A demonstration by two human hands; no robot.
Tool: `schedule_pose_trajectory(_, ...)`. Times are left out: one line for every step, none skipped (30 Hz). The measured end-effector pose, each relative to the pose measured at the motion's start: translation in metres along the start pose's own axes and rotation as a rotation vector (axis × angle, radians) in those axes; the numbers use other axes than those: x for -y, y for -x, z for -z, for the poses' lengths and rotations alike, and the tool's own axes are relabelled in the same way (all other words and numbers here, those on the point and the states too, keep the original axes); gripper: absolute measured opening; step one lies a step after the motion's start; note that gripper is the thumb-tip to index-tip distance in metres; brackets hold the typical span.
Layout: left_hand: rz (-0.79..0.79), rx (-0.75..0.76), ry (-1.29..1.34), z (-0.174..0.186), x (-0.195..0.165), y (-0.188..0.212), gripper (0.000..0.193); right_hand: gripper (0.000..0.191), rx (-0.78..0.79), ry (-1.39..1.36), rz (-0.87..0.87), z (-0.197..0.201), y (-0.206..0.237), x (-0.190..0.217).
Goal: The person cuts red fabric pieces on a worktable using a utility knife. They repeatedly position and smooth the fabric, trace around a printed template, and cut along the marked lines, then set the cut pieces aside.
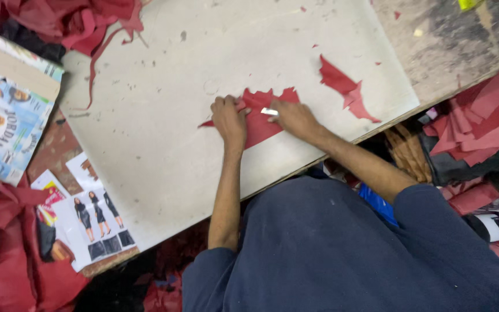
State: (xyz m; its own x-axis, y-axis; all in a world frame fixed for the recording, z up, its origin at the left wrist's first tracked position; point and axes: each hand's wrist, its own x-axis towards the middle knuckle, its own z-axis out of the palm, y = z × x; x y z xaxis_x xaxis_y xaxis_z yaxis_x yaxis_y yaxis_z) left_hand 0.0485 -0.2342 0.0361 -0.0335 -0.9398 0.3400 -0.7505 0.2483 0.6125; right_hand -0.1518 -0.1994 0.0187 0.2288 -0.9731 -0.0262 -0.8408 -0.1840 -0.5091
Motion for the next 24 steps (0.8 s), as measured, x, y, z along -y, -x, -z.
schedule_pose_trajectory(0.049,-0.011,-0.023,-0.006,-0.005,0.000,0.034,0.030,0.102,0.021,-0.027,-0.001,0.003,-0.007)
schedule_pose_trajectory(0.108,-0.020,-0.046,-0.011,-0.009,0.001,0.034,0.023,0.213,0.040,-0.054,-0.001,0.007,-0.014)
schedule_pose_trajectory(0.107,-0.058,-0.060,-0.015,-0.012,0.003,0.038,0.024,0.145,0.014,0.029,0.000,0.011,-0.021)
schedule_pose_trajectory(0.114,-0.098,-0.077,-0.018,-0.013,0.005,0.043,0.025,0.083,-0.012,0.117,0.002,0.013,-0.027)
schedule_pose_trajectory(0.162,-0.064,-0.083,-0.020,-0.013,0.007,0.037,0.026,0.018,-0.046,0.205,0.003,0.013,-0.031)
schedule_pose_trajectory(0.204,-0.030,-0.090,-0.022,-0.012,0.007,0.032,0.030,-0.012,-0.053,0.253,0.005,0.011,-0.034)
schedule_pose_trajectory(0.250,-0.003,-0.092,-0.026,-0.012,0.007,0.027,0.035,-0.042,-0.054,0.306,0.007,0.007,-0.037)
schedule_pose_trajectory(0.242,0.014,-0.132,-0.028,-0.012,0.006,0.024,0.039,-0.066,-0.056,0.362,0.008,0.001,-0.038)
schedule_pose_trajectory(0.237,0.034,-0.175,-0.031,-0.011,0.005,0.021,0.040,-0.022,-0.048,0.323,0.007,-0.004,-0.038)
schedule_pose_trajectory(0.230,0.046,-0.215,-0.033,-0.010,0.003,0.019,0.041,0.016,-0.034,0.289,0.007,-0.011,-0.039)
schedule_pose_trajectory(0.215,0.001,-0.226,-0.035,-0.009,-0.001,0.014,0.042,0.048,-0.013,0.261,0.007,-0.017,-0.041)
schedule_pose_trajectory(0.203,-0.041,-0.238,-0.035,-0.006,-0.003,0.009,0.037,0.086,0.010,0.291,0.007,-0.022,-0.043)
schedule_pose_trajectory(0.196,-0.075,-0.254,-0.034,-0.003,-0.005,0.007,0.031,0.130,0.028,0.317,0.006,-0.026,-0.045)
schedule_pose_trajectory(0.243,-0.159,-0.250,-0.031,0.001,-0.006,0.006,0.026,0.179,0.044,0.344,0.006,-0.028,-0.047)
schedule_pose_trajectory(0.289,-0.244,-0.248,-0.026,0.008,-0.007,0.005,0.023,0.217,0.047,0.347,0.005,-0.029,-0.047)
schedule_pose_trajectory(0.331,-0.331,-0.249,-0.021,0.014,-0.007,0.006,0.020,0.252,0.050,0.353,0.007,-0.029,-0.046)
schedule_pose_trajectory(0.366,-0.343,-0.230,-0.017,0.020,-0.006,0.007,0.017,0.292,0.052,0.357,0.010,-0.028,-0.044)
schedule_pose_trajectory(0.406,-0.352,-0.213,-0.013,0.025,-0.002,0.008,0.019,0.318,-0.006,0.378,0.015,-0.026,-0.042)
schedule_pose_trajectory(0.442,-0.361,-0.196,-0.009,0.028,0.001,0.010,0.021,0.342,-0.066,0.397,0.025,-0.023,-0.041)
schedule_pose_trajectory(0.374,-0.380,-0.177,-0.009,0.029,0.005,0.010,0.023,0.360,-0.121,0.416,0.037,-0.025,-0.040)
schedule_pose_trajectory(0.301,-0.405,-0.157,-0.010,0.028,0.010,0.011,0.023,0.358,-0.156,0.439,0.053,-0.026,-0.041)
schedule_pose_trajectory(0.223,-0.428,-0.139,-0.012,0.026,0.014,0.012,0.022,0.353,-0.192,0.463,0.074,-0.025,-0.048)
schedule_pose_trajectory(0.237,-0.422,-0.131,-0.014,0.021,0.017,0.014,0.034,0.216,-0.250,0.444,0.100,-0.026,-0.063)
schedule_pose_trajectory(0.256,-0.411,-0.118,-0.018,0.014,0.022,0.017,0.034,0.145,-0.254,0.251,0.129,-0.030,-0.084)
